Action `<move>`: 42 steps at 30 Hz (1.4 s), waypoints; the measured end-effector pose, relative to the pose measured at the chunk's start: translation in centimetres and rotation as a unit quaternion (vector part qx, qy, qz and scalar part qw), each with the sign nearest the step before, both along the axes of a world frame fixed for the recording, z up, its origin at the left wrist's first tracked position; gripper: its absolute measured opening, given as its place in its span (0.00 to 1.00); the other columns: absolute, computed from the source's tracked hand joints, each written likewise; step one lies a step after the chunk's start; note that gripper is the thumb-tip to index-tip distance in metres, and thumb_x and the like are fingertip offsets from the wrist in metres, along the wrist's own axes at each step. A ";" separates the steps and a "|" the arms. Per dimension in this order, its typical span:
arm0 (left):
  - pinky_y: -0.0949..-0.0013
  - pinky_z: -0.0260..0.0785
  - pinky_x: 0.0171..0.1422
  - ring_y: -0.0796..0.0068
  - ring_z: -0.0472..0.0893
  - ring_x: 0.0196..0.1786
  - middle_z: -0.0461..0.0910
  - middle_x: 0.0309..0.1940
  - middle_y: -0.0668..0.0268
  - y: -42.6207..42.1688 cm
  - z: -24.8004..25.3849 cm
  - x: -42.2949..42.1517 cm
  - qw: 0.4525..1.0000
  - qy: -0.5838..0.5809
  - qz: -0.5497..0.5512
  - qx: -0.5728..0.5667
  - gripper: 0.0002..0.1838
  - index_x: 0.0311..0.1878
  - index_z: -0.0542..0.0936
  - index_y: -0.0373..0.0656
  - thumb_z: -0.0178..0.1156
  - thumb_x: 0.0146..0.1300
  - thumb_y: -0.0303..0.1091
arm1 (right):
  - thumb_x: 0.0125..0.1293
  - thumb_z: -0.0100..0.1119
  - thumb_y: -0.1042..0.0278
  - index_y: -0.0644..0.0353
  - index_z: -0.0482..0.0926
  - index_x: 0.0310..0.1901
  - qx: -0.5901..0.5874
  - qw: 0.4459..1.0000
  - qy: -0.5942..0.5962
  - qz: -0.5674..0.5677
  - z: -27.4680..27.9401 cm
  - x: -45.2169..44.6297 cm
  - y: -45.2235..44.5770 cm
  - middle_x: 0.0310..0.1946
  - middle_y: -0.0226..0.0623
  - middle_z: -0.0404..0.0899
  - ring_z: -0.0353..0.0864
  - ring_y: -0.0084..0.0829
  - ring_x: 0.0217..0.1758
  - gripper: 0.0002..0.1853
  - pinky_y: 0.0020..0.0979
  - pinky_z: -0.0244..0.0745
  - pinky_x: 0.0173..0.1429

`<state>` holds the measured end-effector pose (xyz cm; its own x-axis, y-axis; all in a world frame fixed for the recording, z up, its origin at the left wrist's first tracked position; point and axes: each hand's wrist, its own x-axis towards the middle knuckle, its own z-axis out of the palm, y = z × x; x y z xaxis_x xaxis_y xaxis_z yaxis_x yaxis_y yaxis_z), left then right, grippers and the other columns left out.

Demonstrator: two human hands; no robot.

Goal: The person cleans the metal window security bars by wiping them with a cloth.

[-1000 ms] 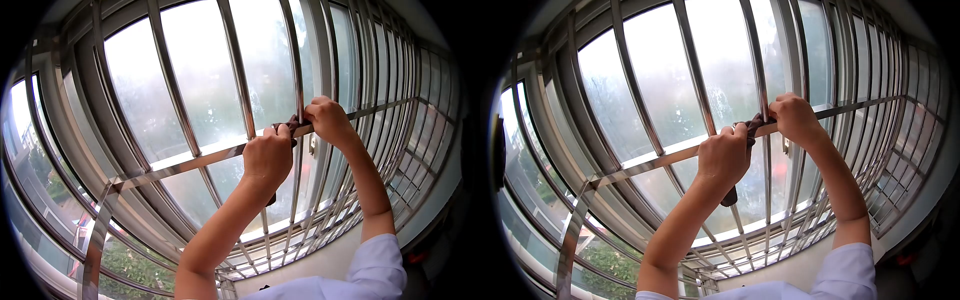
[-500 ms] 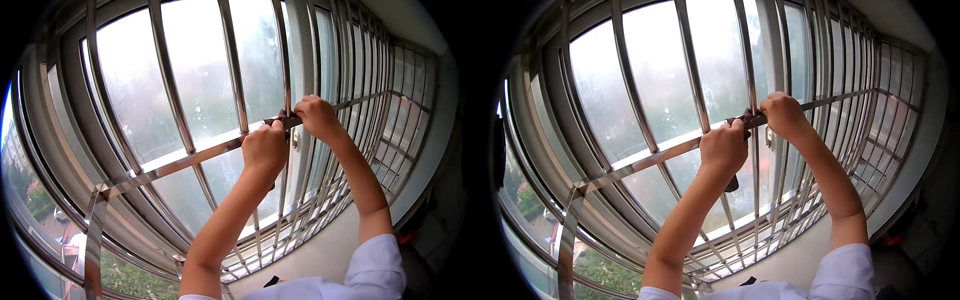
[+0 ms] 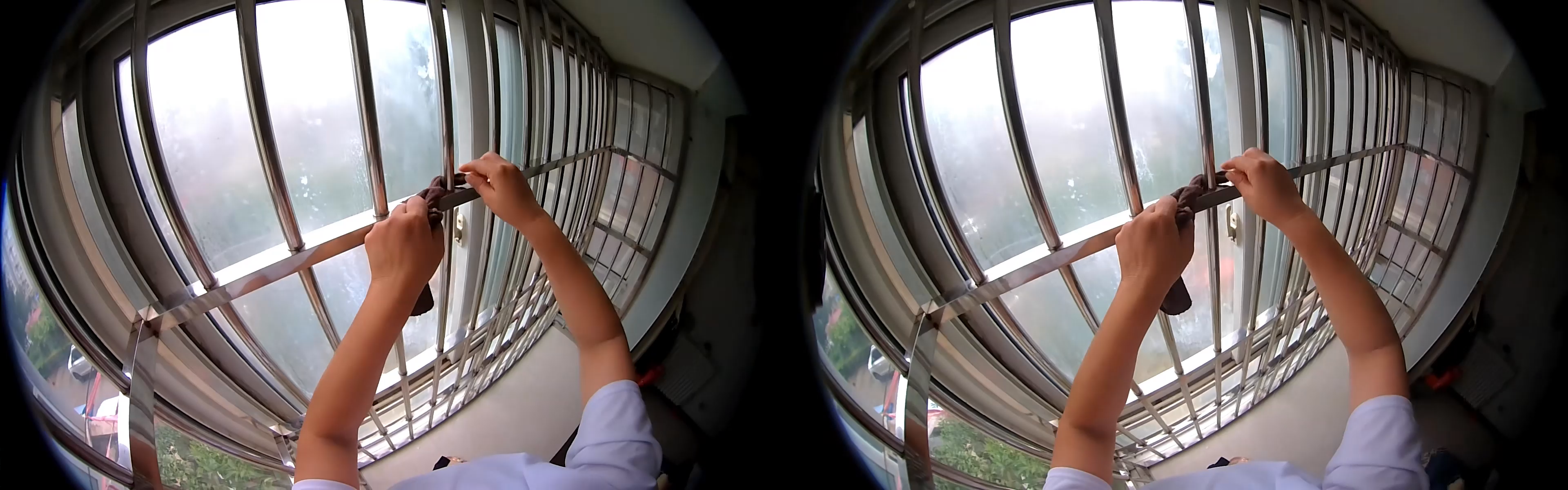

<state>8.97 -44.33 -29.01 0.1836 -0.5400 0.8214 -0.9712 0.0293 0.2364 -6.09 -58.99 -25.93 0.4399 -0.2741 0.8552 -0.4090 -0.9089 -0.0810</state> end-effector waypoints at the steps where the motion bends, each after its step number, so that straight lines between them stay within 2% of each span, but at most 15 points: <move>1: 0.56 0.74 0.34 0.53 0.83 0.28 0.81 0.25 0.55 0.6 0.0 0.3 0.999 0.024 -0.010 -0.037 0.11 0.31 0.76 0.38 0.58 0.63 0.37 | 0.67 0.60 0.70 0.60 0.84 0.44 -0.005 1.000 -0.024 0.001 0.3 -0.2 -0.6 0.34 0.39 0.79 0.81 0.38 0.35 0.08 0.34 0.77 0.42; 8: 0.66 0.66 0.30 0.68 0.75 0.22 0.76 0.21 0.59 2.0 0.1 0.5 0.971 0.144 -0.150 -0.122 0.10 0.35 0.77 0.36 0.58 0.66 0.35 | 0.68 0.52 0.78 0.61 0.82 0.46 -0.027 0.981 -0.193 -0.011 1.0 -4.4 -6.1 0.39 0.37 0.83 0.84 0.32 0.42 0.10 0.29 0.79 0.48; 10: 0.57 0.70 0.36 0.50 0.80 0.30 0.80 0.28 0.52 1.9 0.4 -0.9 0.962 0.176 -0.191 -0.085 0.09 0.38 0.77 0.36 0.59 0.64 0.34 | 0.66 0.50 0.82 0.64 0.82 0.47 0.180 0.971 -0.155 0.030 0.7 -4.9 -8.3 0.41 0.38 0.84 0.84 0.28 0.45 0.12 0.28 0.78 0.53; 13: 0.57 0.70 0.36 0.50 0.80 0.30 0.80 0.29 0.51 0.5 1.5 -3.0 0.969 0.124 -0.193 -0.094 0.08 0.39 0.76 0.37 0.58 0.64 0.32 | 0.65 0.51 0.84 0.65 0.81 0.49 0.236 0.960 -0.089 0.122 -0.1 -5.0 -11.7 0.42 0.38 0.85 0.84 0.27 0.47 0.14 0.28 0.78 0.55; 21: 0.49 0.74 0.41 0.42 0.81 0.36 0.81 0.38 0.49 -10.0 4.2 -8.1 0.994 0.009 0.024 -0.110 0.09 0.43 0.74 0.35 0.57 0.59 0.26 | 0.64 0.57 0.82 0.65 0.77 0.57 0.265 0.906 0.016 0.329 1.1 -3.9 -16.4 0.42 0.37 0.84 0.83 0.25 0.46 0.18 0.26 0.76 0.57; 23: 0.54 0.75 0.43 0.50 0.83 0.37 0.81 0.36 0.51 -12.8 4.3 -7.8 0.992 0.036 0.027 -0.121 0.09 0.45 0.74 0.34 0.55 0.63 0.27 | 0.65 0.61 0.78 0.65 0.76 0.60 0.306 0.863 0.040 0.400 1.8 -3.5 -17.4 0.42 0.39 0.84 0.83 0.25 0.47 0.21 0.27 0.77 0.57; 25: 0.63 0.74 0.46 0.64 0.81 0.39 0.80 0.35 0.57 -15.1 4.2 -6.9 0.927 0.307 -0.181 -0.116 0.10 0.47 0.74 0.34 0.52 0.68 0.30 | 0.67 0.61 0.73 0.66 0.74 0.60 0.319 0.851 0.062 0.413 2.7 -3.7 -17.1 0.47 0.37 0.83 0.82 0.23 0.50 0.21 0.26 0.77 0.58; 27: 0.70 0.72 0.46 0.73 0.77 0.41 0.78 0.39 0.62 -15.3 4.5 -7.4 0.785 0.503 -0.349 -0.096 0.10 0.47 0.74 0.36 0.52 0.69 0.31 | 0.67 0.62 0.72 0.67 0.75 0.59 0.333 0.811 0.046 0.478 2.6 -3.0 -18.2 0.46 0.37 0.84 0.82 0.23 0.49 0.20 0.28 0.78 0.58; 31: 0.69 0.72 0.45 0.72 0.78 0.40 0.78 0.39 0.62 -15.6 4.8 -7.2 0.758 0.547 -0.344 -0.087 0.11 0.48 0.74 0.36 0.50 0.68 0.31 | 0.65 0.63 0.75 0.69 0.79 0.53 0.337 0.773 0.028 0.537 1.8 -1.9 -18.7 0.43 0.40 0.85 0.84 0.26 0.46 0.16 0.28 0.79 0.55; 33: 0.69 0.73 0.44 0.71 0.78 0.40 0.78 0.40 0.61 -15.9 4.7 -7.0 0.760 0.556 -0.326 -0.084 0.11 0.48 0.74 0.36 0.50 0.68 0.31 | 0.65 0.63 0.73 0.70 0.82 0.48 0.310 0.839 0.071 0.441 1.5 -1.6 -19.0 0.39 0.40 0.86 0.85 0.26 0.43 0.12 0.27 0.78 0.52; 35: 0.65 0.73 0.43 0.66 0.80 0.41 0.79 0.40 0.56 -16.3 4.5 -6.7 0.862 0.433 -0.247 -0.092 0.11 0.51 0.74 0.37 0.50 0.66 0.27 | 0.66 0.61 0.70 0.68 0.83 0.42 0.331 0.825 0.035 0.457 1.0 -1.6 -19.1 0.33 0.41 0.86 0.85 0.26 0.37 0.10 0.28 0.78 0.47; 36: 0.65 0.73 0.43 0.66 0.80 0.41 0.79 0.40 0.56 -16.0 4.5 -7.4 0.864 0.432 -0.241 -0.094 0.11 0.51 0.74 0.37 0.50 0.66 0.27 | 0.66 0.60 0.71 0.67 0.84 0.42 0.303 0.863 0.023 0.405 1.6 -2.9 -18.0 0.33 0.42 0.85 0.85 0.29 0.36 0.09 0.30 0.79 0.46; 38: 0.62 0.74 0.44 0.61 0.82 0.43 0.79 0.41 0.52 -14.3 4.0 -9.8 0.976 0.133 0.033 -0.170 0.17 0.56 0.73 0.39 0.51 0.64 0.21 | 0.65 0.58 0.72 0.65 0.84 0.41 0.274 0.894 0.012 0.353 1.6 -4.5 -16.7 0.32 0.42 0.85 0.86 0.33 0.35 0.08 0.32 0.79 0.45; 40: 0.62 0.74 0.45 0.60 0.83 0.41 0.79 0.39 0.56 -13.0 3.0 -10.6 0.982 0.024 0.114 -0.151 0.24 0.57 0.77 0.45 0.50 0.58 0.15 | 0.63 0.61 0.75 0.63 0.84 0.43 -0.023 0.983 -0.027 0.178 0.7 -5.2 -16.1 0.31 0.40 0.85 0.85 0.33 0.32 0.08 0.31 0.79 0.39; 42: 0.58 0.76 0.41 0.57 0.83 0.36 0.78 0.38 0.61 -12.3 1.8 -10.2 0.984 -0.025 0.138 -0.108 0.22 0.50 0.83 0.49 0.50 0.58 0.15 | 0.63 0.58 0.76 0.62 0.84 0.42 -0.015 0.980 -0.026 0.196 0.2 -5.7 -15.8 0.33 0.41 0.85 0.85 0.38 0.34 0.08 0.35 0.79 0.41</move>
